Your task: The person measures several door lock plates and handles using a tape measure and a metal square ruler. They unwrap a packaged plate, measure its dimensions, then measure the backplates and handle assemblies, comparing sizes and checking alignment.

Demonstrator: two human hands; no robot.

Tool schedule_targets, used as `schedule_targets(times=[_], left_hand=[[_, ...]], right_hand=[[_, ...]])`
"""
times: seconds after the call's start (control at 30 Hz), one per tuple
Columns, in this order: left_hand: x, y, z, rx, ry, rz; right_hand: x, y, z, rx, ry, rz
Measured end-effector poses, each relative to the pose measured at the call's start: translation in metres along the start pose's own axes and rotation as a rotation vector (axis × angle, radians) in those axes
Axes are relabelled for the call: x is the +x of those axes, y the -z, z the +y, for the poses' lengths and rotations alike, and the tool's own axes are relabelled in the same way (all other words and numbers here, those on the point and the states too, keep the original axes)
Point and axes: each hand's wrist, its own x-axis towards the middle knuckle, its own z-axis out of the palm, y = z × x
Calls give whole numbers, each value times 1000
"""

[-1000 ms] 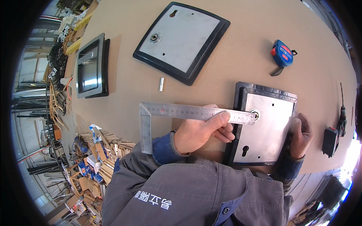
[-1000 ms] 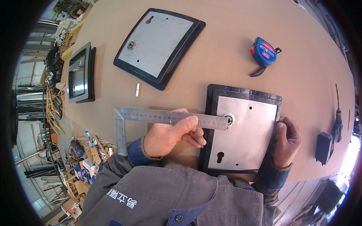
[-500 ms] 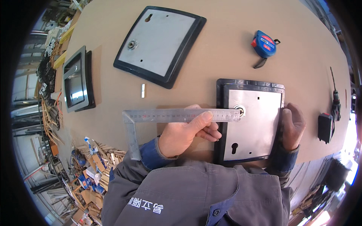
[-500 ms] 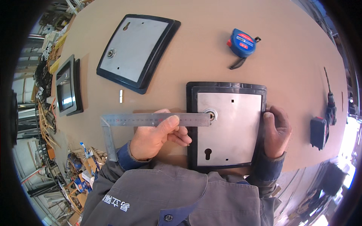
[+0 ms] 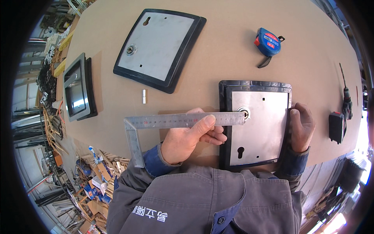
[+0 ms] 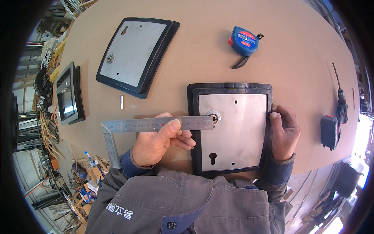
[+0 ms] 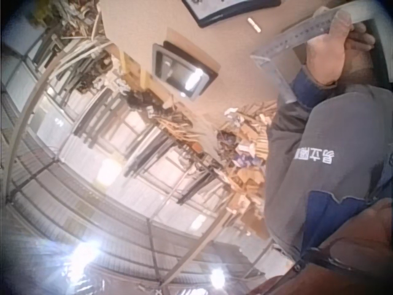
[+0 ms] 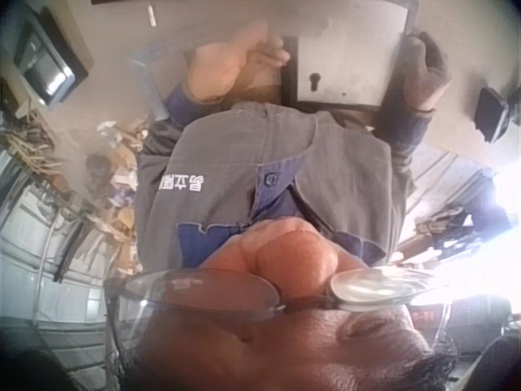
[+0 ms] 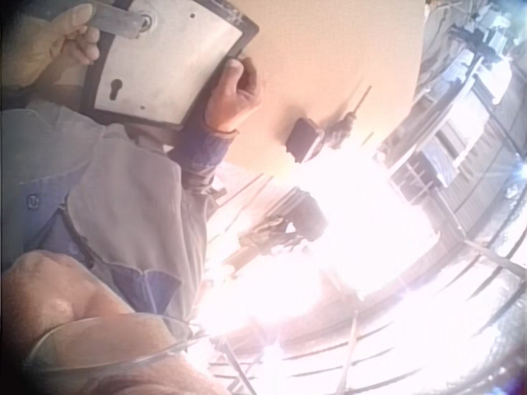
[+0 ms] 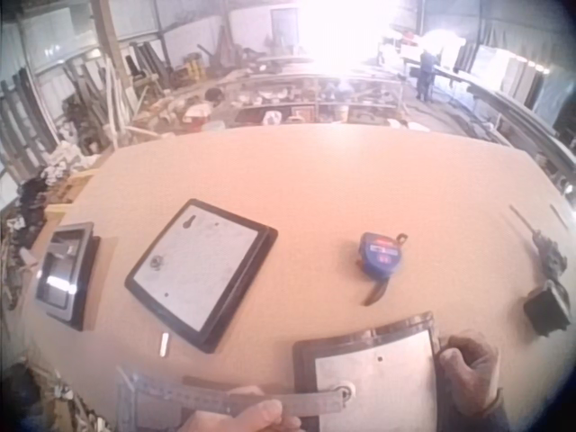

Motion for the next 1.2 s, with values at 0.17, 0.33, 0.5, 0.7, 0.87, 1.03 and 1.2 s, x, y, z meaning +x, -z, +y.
schedule_targets(times=[0.17, 0.33, 0.5, 0.7, 0.87, 1.03, 1.2], left_hand=[[0, 2, -3, -23, -4, -6], [0, 3, 1, -52, 33, -45], [-2, 3, 1, -62, 50, -25], [-2, 3, 0, -91, 49, -26], [-1, 2, 0, -97, 39, -11], [0, 4, -1, -107, 39, -36], [-1, 4, 0, -104, 49, -58]], right_hand=[[0, -2, -6, -17, -8, 5], [0, -1, -1, 6, -16, 16], [1, -1, 5, 36, -21, 21], [-1, 4, 14, 51, -45, 38], [0, 3, 11, 21, -21, 35], [0, 1, 3, -18, 13, 13], [2, 4, 10, -7, 35, 0]])
